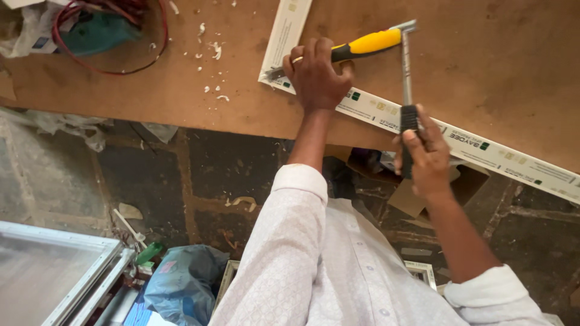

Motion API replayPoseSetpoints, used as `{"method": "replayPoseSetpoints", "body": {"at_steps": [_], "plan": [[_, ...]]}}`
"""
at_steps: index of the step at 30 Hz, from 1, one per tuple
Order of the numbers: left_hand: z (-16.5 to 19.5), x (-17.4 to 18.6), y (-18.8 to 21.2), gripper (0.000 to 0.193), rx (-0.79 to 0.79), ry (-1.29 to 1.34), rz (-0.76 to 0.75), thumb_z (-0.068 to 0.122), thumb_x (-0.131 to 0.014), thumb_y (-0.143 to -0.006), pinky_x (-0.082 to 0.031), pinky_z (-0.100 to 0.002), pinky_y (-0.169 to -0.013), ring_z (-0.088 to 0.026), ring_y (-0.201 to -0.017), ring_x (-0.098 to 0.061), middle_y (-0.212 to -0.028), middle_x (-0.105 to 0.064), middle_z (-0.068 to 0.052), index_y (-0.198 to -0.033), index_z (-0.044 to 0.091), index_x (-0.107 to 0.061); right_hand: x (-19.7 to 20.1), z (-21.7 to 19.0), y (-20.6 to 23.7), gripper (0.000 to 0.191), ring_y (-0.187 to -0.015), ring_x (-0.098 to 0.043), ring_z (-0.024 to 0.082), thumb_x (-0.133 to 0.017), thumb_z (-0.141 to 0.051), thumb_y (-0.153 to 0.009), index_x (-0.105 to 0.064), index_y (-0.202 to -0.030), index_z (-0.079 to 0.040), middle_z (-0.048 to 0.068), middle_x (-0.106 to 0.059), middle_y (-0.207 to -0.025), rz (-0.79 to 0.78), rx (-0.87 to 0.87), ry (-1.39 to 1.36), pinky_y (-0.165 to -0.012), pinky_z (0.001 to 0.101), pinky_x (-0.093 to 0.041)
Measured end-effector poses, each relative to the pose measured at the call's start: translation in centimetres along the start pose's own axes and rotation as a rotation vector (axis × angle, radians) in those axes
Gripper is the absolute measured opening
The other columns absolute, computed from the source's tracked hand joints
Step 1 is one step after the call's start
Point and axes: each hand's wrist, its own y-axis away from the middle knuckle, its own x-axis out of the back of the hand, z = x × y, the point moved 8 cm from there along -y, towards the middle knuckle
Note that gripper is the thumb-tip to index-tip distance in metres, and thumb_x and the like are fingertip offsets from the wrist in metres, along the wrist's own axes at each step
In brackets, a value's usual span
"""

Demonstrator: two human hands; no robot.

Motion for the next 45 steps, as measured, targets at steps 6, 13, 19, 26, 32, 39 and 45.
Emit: {"method": "replayPoseSetpoints", "body": {"at_steps": [6,13,19,26,32,39,45], "plan": [[-0.1,0.2,0.1,0.037,-0.019,-0.008,0.039,0.032,-0.073,-0.065,-0.033,-0.048,-0.107,-0.028,-0.107,-0.057,-0.105,-0.064,-0.002,-0.098,0.016,-0.064,0.9,0.1,1.2,0.057,-0.064,-0.059,0.014,-0.057,-0.021,-0.114,-0.035,-0.165,-0.02,0.011,-0.062,-0.101,0.17,0.116,-0.341,-0.051,0.0292,-0.053],[-0.2,-0.1,-0.1,0.03,0.03,-0.027,-0.018,0.028,-0.071,-0.07,-0.035,-0.047,-0.109,-0.026,-0.107,-0.057,-0.103,-0.062,-0.002,-0.097,0.016,-0.064,1.6,-0.7,0.9,0.056,-0.064,-0.058,0.014,-0.056,-0.018,-0.115,-0.035,-0.167,-0.021,0.011,-0.063,-0.103,0.105,0.148,-0.131,-0.053,0.0292,-0.053],[-0.2,0.5,-0.1,0.03,0.024,0.011,0.059,0.026,-0.071,-0.066,-0.031,-0.05,-0.111,-0.028,-0.106,-0.055,-0.1,-0.061,-0.002,-0.093,0.016,-0.064,1.8,0.1,0.7,0.055,-0.063,-0.059,0.014,-0.057,-0.018,-0.113,-0.038,-0.165,-0.019,0.011,-0.064,-0.101,0.115,0.096,-0.175,-0.05,0.0283,-0.051],[-0.3,0.6,0.0,0.031,-0.013,0.051,0.083,0.024,-0.07,-0.066,-0.03,-0.05,-0.114,-0.029,-0.11,-0.053,-0.103,-0.06,-0.003,-0.095,0.015,-0.064,1.1,-0.3,1.0,0.057,-0.064,-0.058,0.014,-0.057,-0.018,-0.112,-0.036,-0.165,-0.015,0.01,-0.063,-0.1,0.06,0.089,-0.116,-0.052,0.0278,-0.052],[-0.2,1.1,0.2,0.031,-0.013,0.019,0.12,0.025,-0.072,-0.065,-0.031,-0.052,-0.113,-0.03,-0.109,-0.055,-0.104,-0.061,-0.005,-0.094,0.015,-0.064,0.9,0.8,1.8,0.058,-0.06,-0.057,0.012,-0.06,-0.015,-0.105,-0.04,-0.16,-0.01,0.008,-0.062,-0.091,-0.006,-0.033,-0.034,-0.047,0.0261,-0.05],[0.4,3.6,1.0,0.028,-0.172,0.088,0.261,0.02,-0.073,-0.071,-0.04,-0.051,-0.1,-0.036,-0.104,-0.057,-0.098,-0.062,-0.01,-0.096,0.011,-0.064,5.2,2.1,4.4,0.046,-0.062,-0.056,0.015,-0.077,-0.003,-0.093,-0.056,-0.134,0.001,0.006,-0.059,-0.086,0.139,-0.036,-0.177,-0.054,0.0284,-0.048],[-12.3,10.1,-1.5,0.028,0.209,0.332,0.315,0.019,-0.078,-0.089,-0.051,-0.045,-0.065,-0.038,-0.075,-0.064,-0.082,-0.067,-0.019,-0.098,-0.006,-0.066,12.1,0.8,3.0,0.032,-0.08,-0.066,0.017,-0.075,-0.001,-0.099,-0.051,-0.119,-0.008,0.005,-0.063,-0.098,0.323,0.103,-0.26,-0.073,0.0304,-0.057]]}}
